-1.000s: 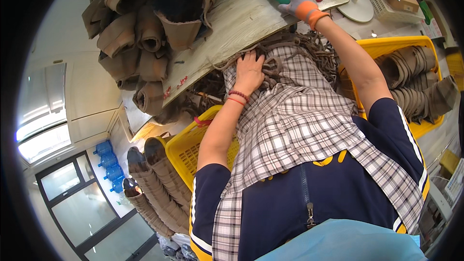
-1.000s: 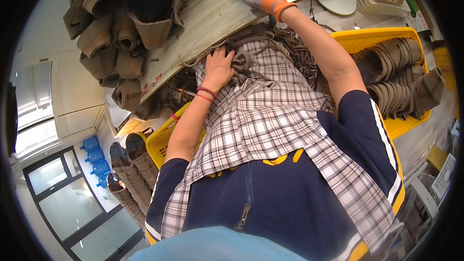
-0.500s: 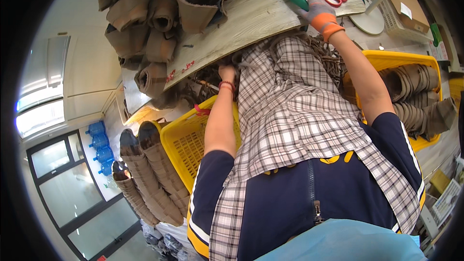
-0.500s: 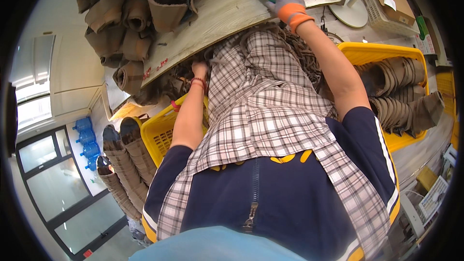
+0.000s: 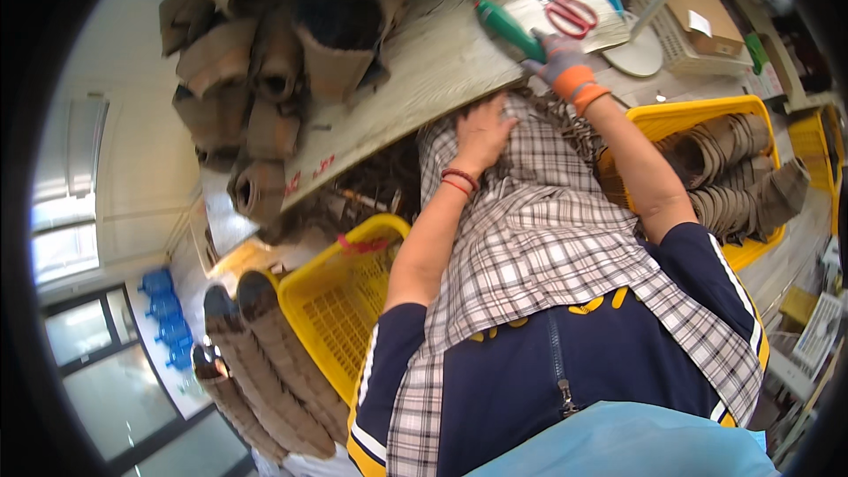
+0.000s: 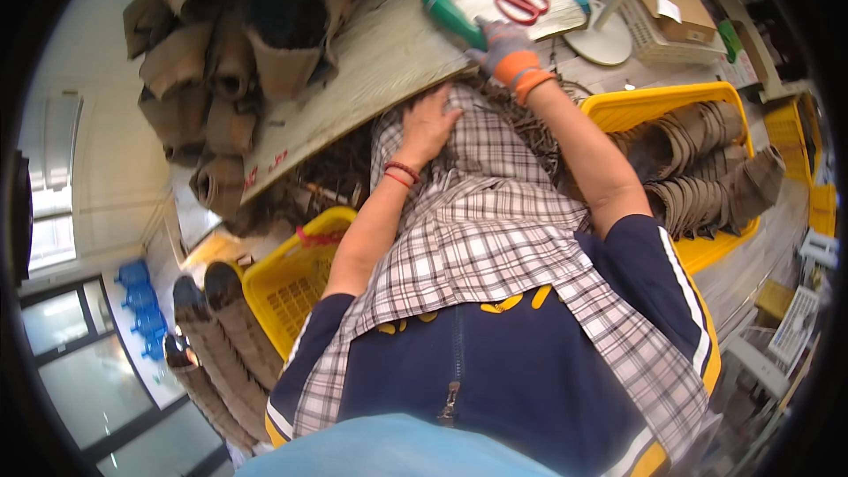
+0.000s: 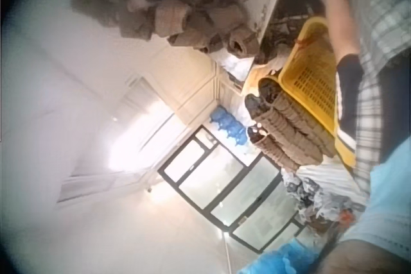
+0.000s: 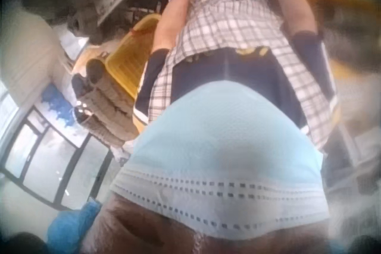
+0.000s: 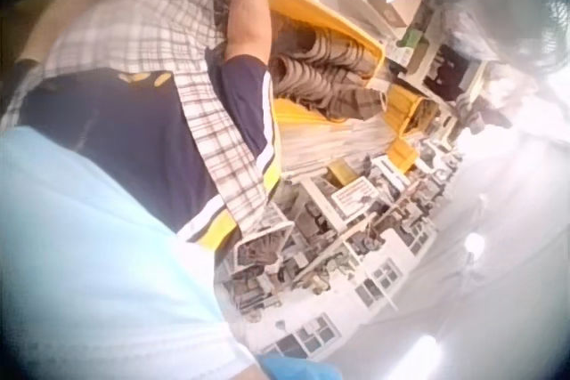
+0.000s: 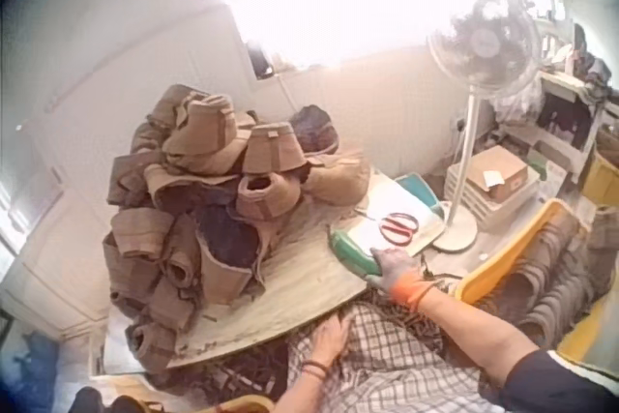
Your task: The person uses a green electric trimmer to cut excess fabric and threads from the edges of beige slip-on shoes. They handle the shoes one at a time, rotating them to trim different sides, and place the finished shoes into a yellow basket.
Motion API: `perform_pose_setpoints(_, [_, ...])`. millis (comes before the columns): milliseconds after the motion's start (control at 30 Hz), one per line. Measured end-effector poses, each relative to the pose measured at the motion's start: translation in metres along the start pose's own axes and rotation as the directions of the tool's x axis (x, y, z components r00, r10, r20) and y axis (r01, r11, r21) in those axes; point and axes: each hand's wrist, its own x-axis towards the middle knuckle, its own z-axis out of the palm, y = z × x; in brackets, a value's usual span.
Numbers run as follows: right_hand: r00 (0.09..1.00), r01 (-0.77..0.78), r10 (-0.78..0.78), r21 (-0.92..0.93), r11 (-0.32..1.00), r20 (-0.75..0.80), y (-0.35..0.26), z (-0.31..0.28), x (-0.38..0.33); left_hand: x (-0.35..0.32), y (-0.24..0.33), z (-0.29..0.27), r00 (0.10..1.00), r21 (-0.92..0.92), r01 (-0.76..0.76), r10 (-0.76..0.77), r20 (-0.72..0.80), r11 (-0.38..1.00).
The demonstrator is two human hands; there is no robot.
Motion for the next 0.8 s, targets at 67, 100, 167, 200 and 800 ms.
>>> perform_pose_setpoints(67, [0.994, -0.11, 0.109, 0.036, 0.993, 0.017, -0.008, -0.009, -0.005, 0.019, -0.03, 0.003, 0.986, -0.009, 0.15, -0.149, 0.074, 0.989])
perform_pose_setpoints(100, [0.977, -0.183, 0.182, 0.005, 0.983, 0.113, -0.013, -0.022, -0.007, 0.02, -0.044, 0.005, 0.983, 0.04, 0.173, -0.17, -0.068, 0.984])
perform_pose_setpoints(167, [0.984, -0.174, 0.175, -0.025, 0.984, 0.042, 0.008, -0.015, -0.017, 0.024, -0.082, 0.01, 0.953, 0.131, 0.263, -0.237, -0.187, 0.956])
perform_pose_setpoints(200, [0.99, -0.14, 0.141, 0.029, 0.99, -0.029, 0.014, -0.008, -0.021, 0.021, -0.11, 0.012, 0.936, 0.19, 0.336, -0.306, -0.171, 0.922])
perform_pose_setpoints(800, [0.885, 0.013, 0.097, 0.232, 0.973, -0.455, 0.055, -0.041, -0.072, -0.167, -0.03, -0.079, 0.754, -0.406, 0.53, -0.633, -0.176, 0.744])
